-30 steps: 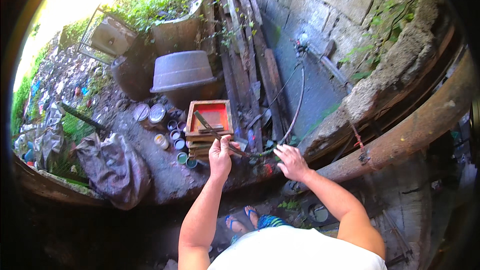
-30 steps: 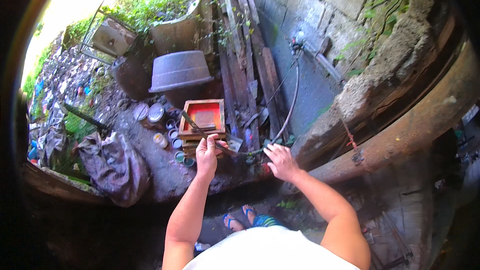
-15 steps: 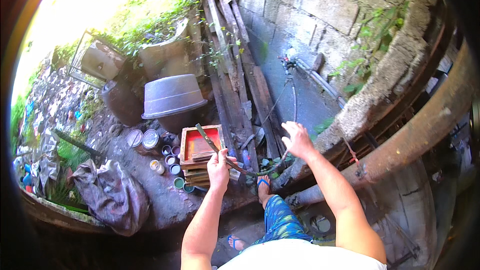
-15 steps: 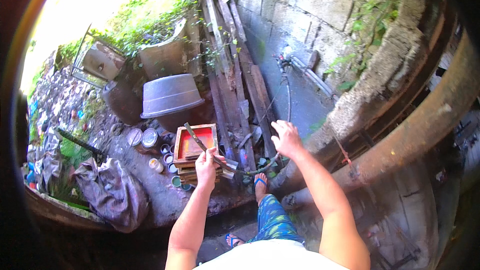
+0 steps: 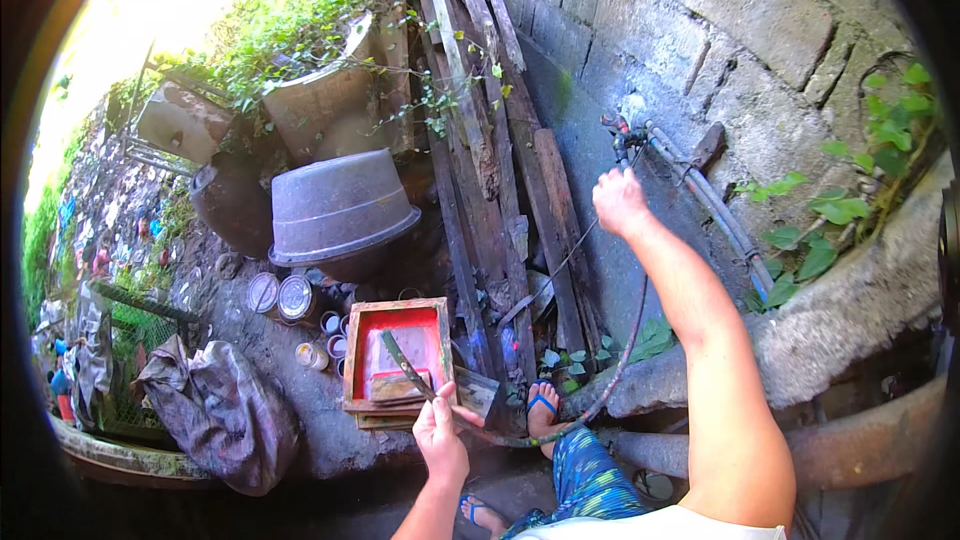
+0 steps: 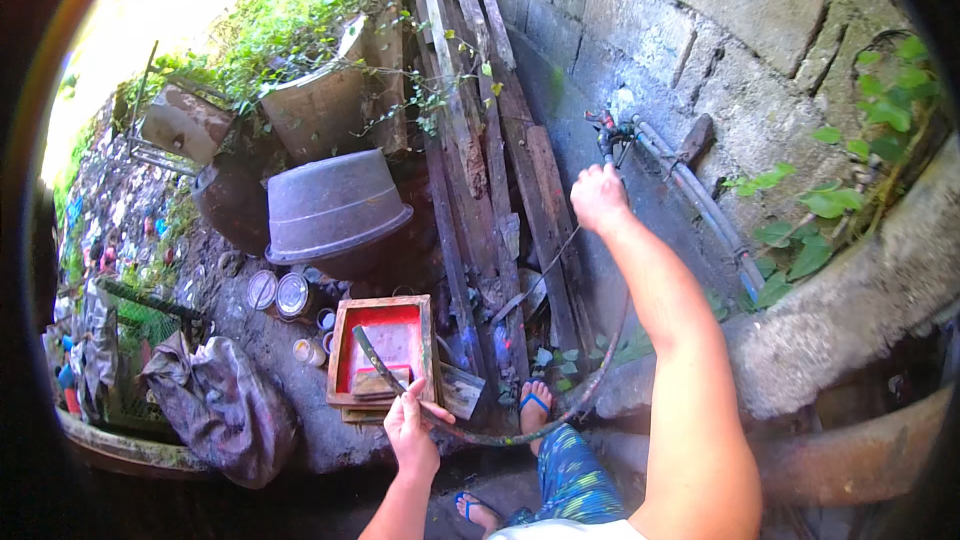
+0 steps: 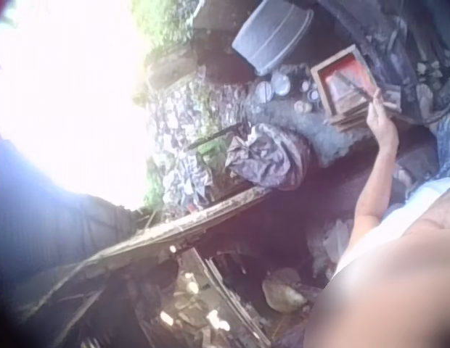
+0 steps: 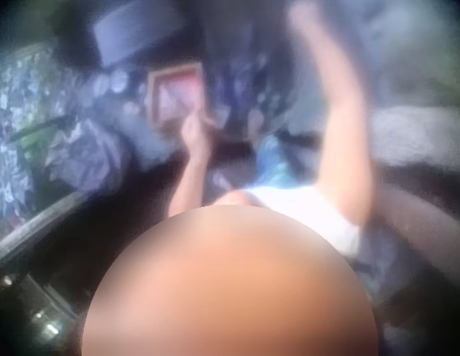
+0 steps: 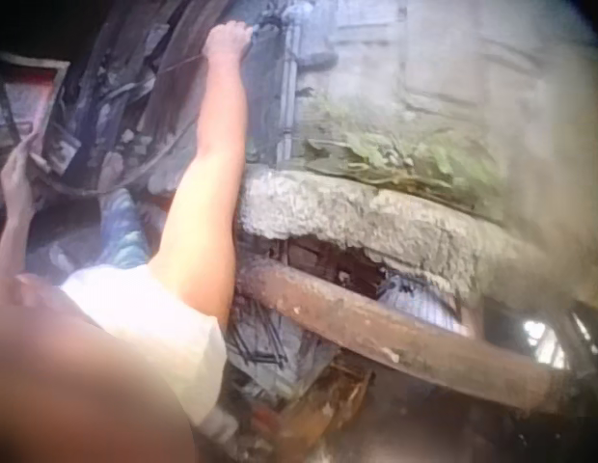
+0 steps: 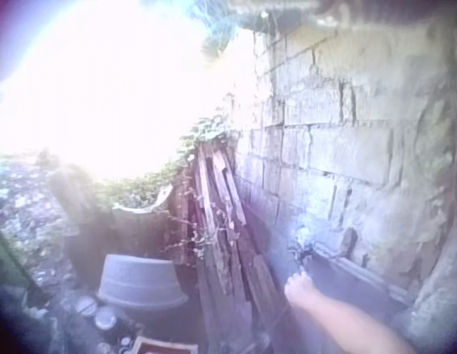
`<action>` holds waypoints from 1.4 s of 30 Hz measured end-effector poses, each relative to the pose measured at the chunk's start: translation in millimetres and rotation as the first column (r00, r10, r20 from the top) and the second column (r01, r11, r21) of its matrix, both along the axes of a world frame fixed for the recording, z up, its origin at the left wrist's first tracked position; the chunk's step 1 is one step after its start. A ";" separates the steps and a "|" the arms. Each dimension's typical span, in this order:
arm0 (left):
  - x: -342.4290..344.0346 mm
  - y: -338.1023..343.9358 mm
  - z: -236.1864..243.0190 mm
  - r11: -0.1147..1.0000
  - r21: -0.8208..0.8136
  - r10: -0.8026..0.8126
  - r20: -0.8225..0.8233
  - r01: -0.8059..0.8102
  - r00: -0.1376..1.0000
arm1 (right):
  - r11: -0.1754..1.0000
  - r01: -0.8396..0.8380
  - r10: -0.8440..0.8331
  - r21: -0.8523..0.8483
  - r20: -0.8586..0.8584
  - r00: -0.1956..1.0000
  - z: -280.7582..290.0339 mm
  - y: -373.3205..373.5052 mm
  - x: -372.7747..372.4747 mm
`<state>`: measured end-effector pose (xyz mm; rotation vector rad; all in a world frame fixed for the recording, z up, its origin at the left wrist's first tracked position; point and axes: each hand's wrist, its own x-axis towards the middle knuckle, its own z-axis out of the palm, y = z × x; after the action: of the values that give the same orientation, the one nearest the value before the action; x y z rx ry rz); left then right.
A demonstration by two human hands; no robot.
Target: The person moves through a cluttered workshop, picks up a wooden screen-printing frame, and uses a squeegee to spread green and red ink across the mesh. They then carry the frame outside and rinse it with a hose before returning indoors.
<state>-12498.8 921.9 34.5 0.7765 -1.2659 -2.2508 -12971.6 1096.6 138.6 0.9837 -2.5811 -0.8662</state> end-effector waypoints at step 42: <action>-55.2 4.2 18.2 0.849 0.517 0.230 -0.181 -0.107 0.956 | 0.322 0.552 0.647 -0.769 0.605 0.464 -33.4 -199.9 311.6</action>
<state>-12554.1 926.1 52.6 0.7273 -0.4706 -2.4597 -12660.0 896.7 105.2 1.1575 -2.7591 1.7922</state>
